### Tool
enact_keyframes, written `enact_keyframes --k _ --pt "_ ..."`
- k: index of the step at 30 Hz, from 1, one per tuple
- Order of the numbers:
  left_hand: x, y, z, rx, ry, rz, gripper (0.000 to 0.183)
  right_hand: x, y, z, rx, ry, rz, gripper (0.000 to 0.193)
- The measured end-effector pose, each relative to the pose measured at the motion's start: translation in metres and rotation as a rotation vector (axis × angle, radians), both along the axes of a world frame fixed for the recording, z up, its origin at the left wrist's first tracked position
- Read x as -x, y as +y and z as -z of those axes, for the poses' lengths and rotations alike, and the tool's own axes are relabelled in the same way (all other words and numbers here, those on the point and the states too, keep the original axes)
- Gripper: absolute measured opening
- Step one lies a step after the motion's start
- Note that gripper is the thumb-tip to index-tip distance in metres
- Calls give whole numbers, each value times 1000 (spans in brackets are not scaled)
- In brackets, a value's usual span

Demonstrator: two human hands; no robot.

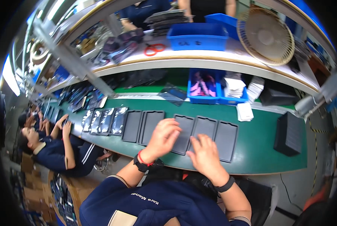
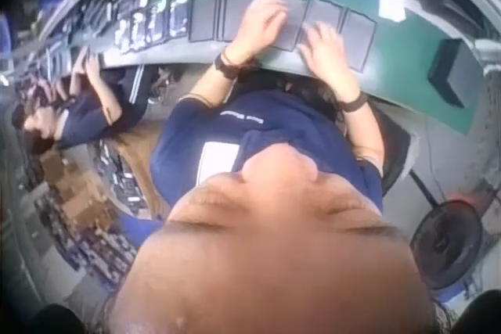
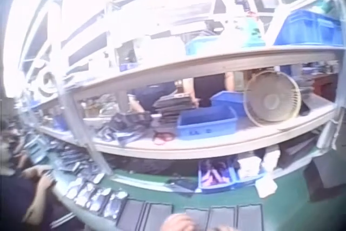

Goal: Sorting electronic components into bags and placing them into partitioned trays for assembly.

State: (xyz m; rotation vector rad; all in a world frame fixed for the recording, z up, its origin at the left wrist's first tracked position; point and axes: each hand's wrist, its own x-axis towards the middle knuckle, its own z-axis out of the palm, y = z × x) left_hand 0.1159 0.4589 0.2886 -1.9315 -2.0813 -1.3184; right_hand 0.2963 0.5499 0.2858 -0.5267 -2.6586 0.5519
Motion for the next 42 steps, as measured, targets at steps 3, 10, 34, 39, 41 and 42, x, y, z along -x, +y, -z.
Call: enact_keyframes --k 3,10,34,39,41,42 --pt "47 -57 23 3 -56 -431 17 50 -27 -7 3 -37 -271 60" --pt "78 -102 67 106 -239 -402 42 105 -35 42 -229 42 -502 23" --pt "134 -120 19 207 -15 -310 14 -51 80 34 122 -279 841 61" --pt "53 -42 -60 61 -200 34 11 -27 57 31 173 -35 676 62" --pt "20 -8 -72 60 -208 307 11 -46 75 12 -1 79 764 52" --pt "6 8 -73 85 -257 412 11 -64 91 -1 -156 159 843 47"
